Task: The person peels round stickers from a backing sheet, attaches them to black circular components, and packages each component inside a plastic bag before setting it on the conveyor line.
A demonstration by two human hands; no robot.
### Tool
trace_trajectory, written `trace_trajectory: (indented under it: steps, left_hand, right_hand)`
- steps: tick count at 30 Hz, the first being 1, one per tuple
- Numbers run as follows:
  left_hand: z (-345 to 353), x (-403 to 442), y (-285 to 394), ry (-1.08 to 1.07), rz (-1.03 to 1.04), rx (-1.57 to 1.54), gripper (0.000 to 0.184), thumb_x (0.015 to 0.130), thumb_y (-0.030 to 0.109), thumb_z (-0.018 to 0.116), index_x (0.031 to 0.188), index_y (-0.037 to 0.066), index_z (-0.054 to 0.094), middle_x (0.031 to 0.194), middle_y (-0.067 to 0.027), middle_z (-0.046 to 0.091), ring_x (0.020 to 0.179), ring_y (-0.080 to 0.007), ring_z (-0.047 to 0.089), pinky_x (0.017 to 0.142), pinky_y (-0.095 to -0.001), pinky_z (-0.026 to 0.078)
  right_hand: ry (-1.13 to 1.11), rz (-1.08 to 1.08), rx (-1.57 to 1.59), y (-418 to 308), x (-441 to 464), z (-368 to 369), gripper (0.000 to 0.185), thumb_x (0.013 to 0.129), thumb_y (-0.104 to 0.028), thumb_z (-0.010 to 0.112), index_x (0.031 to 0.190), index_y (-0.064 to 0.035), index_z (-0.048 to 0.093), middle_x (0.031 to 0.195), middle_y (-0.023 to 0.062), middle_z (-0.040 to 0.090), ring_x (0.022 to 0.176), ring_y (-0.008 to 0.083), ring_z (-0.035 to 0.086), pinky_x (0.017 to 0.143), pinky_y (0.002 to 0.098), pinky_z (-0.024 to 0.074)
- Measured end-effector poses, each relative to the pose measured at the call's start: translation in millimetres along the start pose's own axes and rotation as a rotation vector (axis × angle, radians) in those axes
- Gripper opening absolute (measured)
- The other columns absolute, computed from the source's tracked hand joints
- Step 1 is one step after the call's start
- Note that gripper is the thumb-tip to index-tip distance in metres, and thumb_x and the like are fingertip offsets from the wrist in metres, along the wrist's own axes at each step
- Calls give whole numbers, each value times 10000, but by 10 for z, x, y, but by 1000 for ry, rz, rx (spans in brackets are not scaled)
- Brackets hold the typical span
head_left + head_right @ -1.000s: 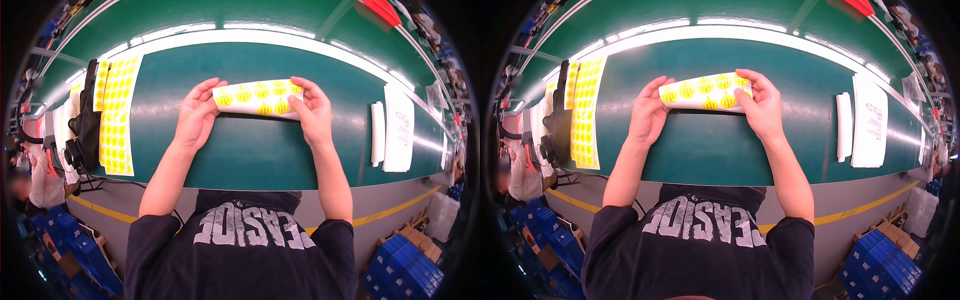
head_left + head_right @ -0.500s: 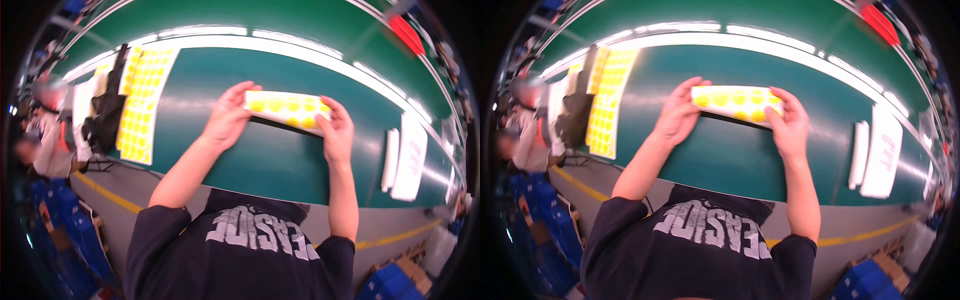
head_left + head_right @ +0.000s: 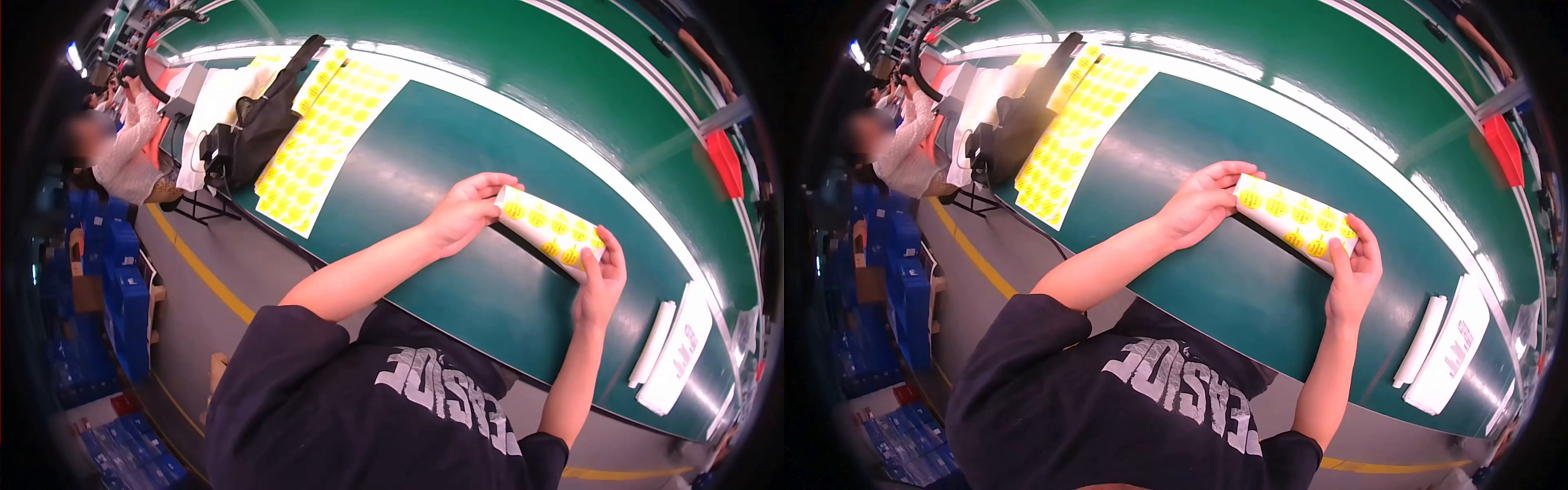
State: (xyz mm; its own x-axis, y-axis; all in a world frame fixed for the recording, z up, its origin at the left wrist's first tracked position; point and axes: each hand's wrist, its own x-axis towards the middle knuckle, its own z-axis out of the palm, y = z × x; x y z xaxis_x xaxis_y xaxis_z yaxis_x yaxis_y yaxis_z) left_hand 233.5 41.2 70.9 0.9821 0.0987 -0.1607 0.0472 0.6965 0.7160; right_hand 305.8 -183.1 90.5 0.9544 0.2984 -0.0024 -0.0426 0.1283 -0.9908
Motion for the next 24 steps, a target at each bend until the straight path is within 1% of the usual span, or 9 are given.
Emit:
trace_trajectory:
  steps: [5,8,11,14,15,18,21,24]
  left_hand:
    - [-9,0,-34,-2,19,4,353,811,-51,492,1155,26,510,1202,-111,526,1074,-193,527,898,-315,431]
    - [19,6,-18,10,14,79,356,814,-57,480,1163,9,498,1202,-121,524,1072,-201,529,900,-318,431]
    - [27,-8,-33,-3,43,97,341,834,-47,441,1170,-8,486,1207,-131,519,1088,-208,519,910,-321,424]
    - [54,-18,-15,11,24,54,339,853,-28,395,1183,-10,472,1216,-139,511,1110,-209,504,928,-329,409]
    - [83,-36,3,17,21,54,347,860,3,389,1199,-5,461,1232,-140,498,1132,-207,487,946,-337,391]
    - [76,-40,-13,25,31,31,365,857,29,413,1219,4,449,1248,-125,488,1150,-204,473,954,-332,380]
    - [70,-41,-19,50,111,126,378,859,54,431,1235,15,441,1265,-104,477,1182,-203,446,974,-327,350]
    - [5,-30,-25,150,379,331,387,854,53,443,1240,19,436,1279,-93,468,1204,-202,425,997,-330,319]
  right_hand:
    - [-10,-7,-1,14,2,-9,380,810,36,564,1179,64,477,1074,126,579,995,160,557,878,273,427]
    - [-20,-9,0,25,7,-15,378,812,34,565,1178,65,476,1070,121,579,992,159,557,876,272,427]
    - [-22,-13,-10,28,16,-16,373,814,34,565,1175,63,477,1070,117,576,985,157,556,876,269,426]
    - [-35,-1,-3,70,27,-48,369,815,38,560,1174,60,479,1070,114,572,981,155,554,875,266,425]
    - [-44,-7,-6,68,24,-49,364,815,43,556,1172,60,482,1070,115,570,980,155,553,870,265,428]
    - [-47,10,-23,70,20,-47,354,817,45,553,1164,61,487,1066,114,571,982,155,552,866,263,432]
    - [-50,-11,-19,74,15,-35,338,819,46,550,1152,60,496,1066,116,569,980,152,553,859,263,440]
    - [-58,-33,-8,101,17,-33,323,821,41,554,1139,60,505,1056,112,576,960,147,563,839,258,451]
